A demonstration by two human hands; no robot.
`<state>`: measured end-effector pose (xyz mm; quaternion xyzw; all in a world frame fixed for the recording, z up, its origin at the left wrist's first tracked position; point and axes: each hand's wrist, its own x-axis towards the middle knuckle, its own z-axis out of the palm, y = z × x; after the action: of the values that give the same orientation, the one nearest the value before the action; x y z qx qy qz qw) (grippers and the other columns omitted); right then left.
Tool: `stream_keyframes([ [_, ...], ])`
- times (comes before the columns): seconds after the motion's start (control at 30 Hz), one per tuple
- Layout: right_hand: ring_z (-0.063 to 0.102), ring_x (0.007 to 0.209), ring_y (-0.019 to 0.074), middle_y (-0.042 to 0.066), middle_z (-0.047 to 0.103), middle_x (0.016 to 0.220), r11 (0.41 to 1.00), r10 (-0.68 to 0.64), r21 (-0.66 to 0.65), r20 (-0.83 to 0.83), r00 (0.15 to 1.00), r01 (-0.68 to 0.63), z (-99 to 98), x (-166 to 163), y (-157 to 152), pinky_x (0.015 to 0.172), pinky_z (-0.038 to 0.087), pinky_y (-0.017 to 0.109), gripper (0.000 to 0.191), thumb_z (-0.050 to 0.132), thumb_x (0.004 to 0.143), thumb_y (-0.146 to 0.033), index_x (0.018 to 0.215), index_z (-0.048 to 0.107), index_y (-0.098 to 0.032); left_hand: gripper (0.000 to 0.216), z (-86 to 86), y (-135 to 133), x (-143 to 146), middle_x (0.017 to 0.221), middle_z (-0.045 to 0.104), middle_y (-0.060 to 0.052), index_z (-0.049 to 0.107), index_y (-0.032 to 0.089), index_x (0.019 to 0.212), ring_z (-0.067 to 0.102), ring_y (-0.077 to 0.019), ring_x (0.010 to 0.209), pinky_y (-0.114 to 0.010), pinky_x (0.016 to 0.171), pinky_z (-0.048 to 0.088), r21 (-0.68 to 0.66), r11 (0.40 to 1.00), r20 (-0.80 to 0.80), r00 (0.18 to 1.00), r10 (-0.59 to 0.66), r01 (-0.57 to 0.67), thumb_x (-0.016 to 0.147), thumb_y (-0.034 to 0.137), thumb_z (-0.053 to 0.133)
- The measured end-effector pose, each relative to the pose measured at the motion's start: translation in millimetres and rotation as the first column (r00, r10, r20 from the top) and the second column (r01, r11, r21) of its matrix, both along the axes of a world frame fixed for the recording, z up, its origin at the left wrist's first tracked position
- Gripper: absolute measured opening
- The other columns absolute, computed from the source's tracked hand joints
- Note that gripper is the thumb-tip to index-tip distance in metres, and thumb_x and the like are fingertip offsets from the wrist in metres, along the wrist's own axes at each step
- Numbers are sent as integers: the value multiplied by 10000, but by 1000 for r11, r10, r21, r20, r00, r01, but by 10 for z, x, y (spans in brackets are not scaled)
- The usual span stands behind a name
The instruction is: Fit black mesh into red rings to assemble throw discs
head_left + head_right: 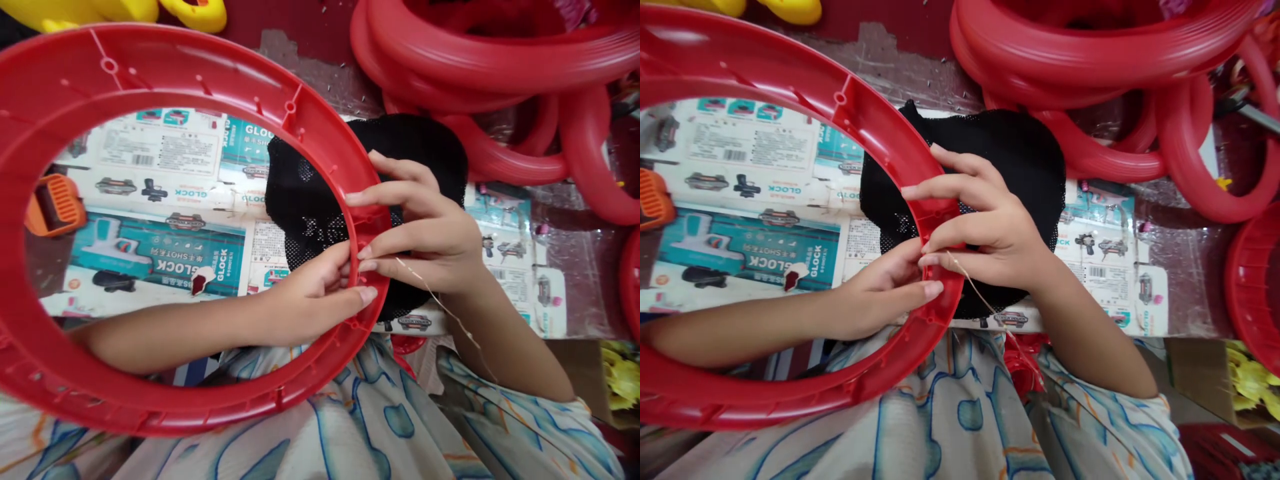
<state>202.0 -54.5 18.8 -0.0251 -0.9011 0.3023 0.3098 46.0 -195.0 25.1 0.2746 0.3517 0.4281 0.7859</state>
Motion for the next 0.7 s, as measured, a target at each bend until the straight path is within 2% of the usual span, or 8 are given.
stream_keyframes([
  [0.1,507,1357,288,-40,695,1233,999,-14,32,-45,999,16,-36,15,32,1117,439,542,133,720,847,-472,903,759,-358,259,8,-13,88,1033,631,-7,449,203,1140,630,-63,826,-177,783,541,-12,997,41,996,81,-81,918,152,572],
  [0.23,498,1332,272,-42,671,1221,997,6,77,-68,998,-1,-67,36,55,1101,450,517,119,705,854,-464,924,747,-376,298,29,48,129,928,611,6,455,199,1125,661,-108,776,-235,732,569,-55,997,-14,998,54,-55,866,151,594],
  [0.4,530,1275,248,-63,643,1222,982,-56,171,-138,989,80,-20,34,-3,1059,480,473,88,647,890,-397,919,729,-384,305,111,164,-29,868,594,20,455,187,1010,639,-113,757,-254,730,567,-110,990,-50,994,-98,92,762,84,601],
  [0.53,562,1222,233,-35,674,1204,972,-50,225,-79,996,67,57,21,-85,1025,515,417,50,678,881,-351,906,698,-313,240,150,213,-175,849,561,18,468,188,942,584,-101,742,-205,658,493,9,972,-137,964,-230,233,762,56,558],
  [0.63,558,1229,237,-32,681,1198,984,-20,175,-9,1000,22,88,23,-133,1026,504,431,82,671,897,-376,896,688,-295,190,141,230,-210,835,521,19,459,185,870,520,-89,741,-195,655,457,108,939,-181,935,-305,327,770,50,548],
  [0.7,559,1224,247,-31,684,1193,987,-3,160,-1,1000,3,95,24,-160,1007,501,447,105,665,903,-390,883,687,-289,175,130,223,-208,827,493,27,450,186,864,504,-86,741,-206,672,458,118,933,-171,933,-318,339,792,62,550],
])
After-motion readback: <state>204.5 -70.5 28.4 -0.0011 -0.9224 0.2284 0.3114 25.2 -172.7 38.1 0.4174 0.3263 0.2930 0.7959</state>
